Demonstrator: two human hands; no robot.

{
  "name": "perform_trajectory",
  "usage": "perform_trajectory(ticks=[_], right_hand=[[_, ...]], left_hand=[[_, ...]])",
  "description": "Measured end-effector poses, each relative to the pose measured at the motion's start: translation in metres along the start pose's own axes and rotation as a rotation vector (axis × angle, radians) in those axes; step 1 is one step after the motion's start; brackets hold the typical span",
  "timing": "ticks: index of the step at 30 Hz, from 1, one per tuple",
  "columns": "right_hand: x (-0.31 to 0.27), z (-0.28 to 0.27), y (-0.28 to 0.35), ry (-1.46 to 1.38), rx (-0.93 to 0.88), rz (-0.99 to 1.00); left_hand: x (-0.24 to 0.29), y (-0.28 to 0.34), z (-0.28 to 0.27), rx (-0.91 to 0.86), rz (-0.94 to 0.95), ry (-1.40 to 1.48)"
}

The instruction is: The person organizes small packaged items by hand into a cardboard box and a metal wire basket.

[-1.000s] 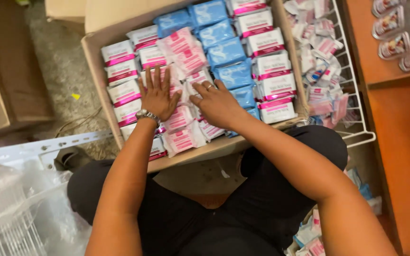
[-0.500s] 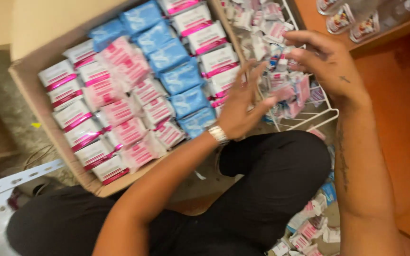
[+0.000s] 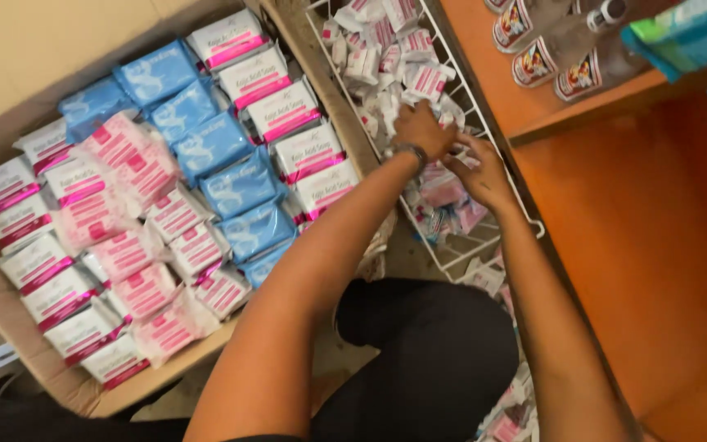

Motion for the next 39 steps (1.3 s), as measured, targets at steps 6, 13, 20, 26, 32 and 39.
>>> perform_trajectory(ticks=[6,13,20,26,32,39], right_hand=[[-0.059,0.023,-0.096,0.180,-0.013,-0.131],[-0.054,0.052,-0.212,0.493,0.003,-0.185],[-0.078,0.083,-0.213,0.683,0.022,0.023],[-0.074,0.087,-0.200,0.715,0.146,-0.121],[-0.059,0.080,-0.183,0.649,0.265,-0.030],[-0.053,0.075,-0.190,0.606,0.158,0.095]], left_hand=[[-0.022,-0.074,-0.067,0.153,-0.166,0.090],[-0.051,-0.185,-0.080,0.159,-0.058,0.033],[-0.098,-0.266,-0.064,0.208,-0.231,0.101],[-0.115,-0.297,-0.077,0.360,-0.215,0.075],[-0.107,-0.278,-0.075,0.098,-0.132,-0.190],[-0.086,-0.264,-0.090,-0.006,-0.135,-0.369]])
Point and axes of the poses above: each hand's wrist, its own y-axis away from the middle knuckle, its own z-axis out of the palm, x = y × z, the point moved 8 cm from there along -y, towards the middle knuckle
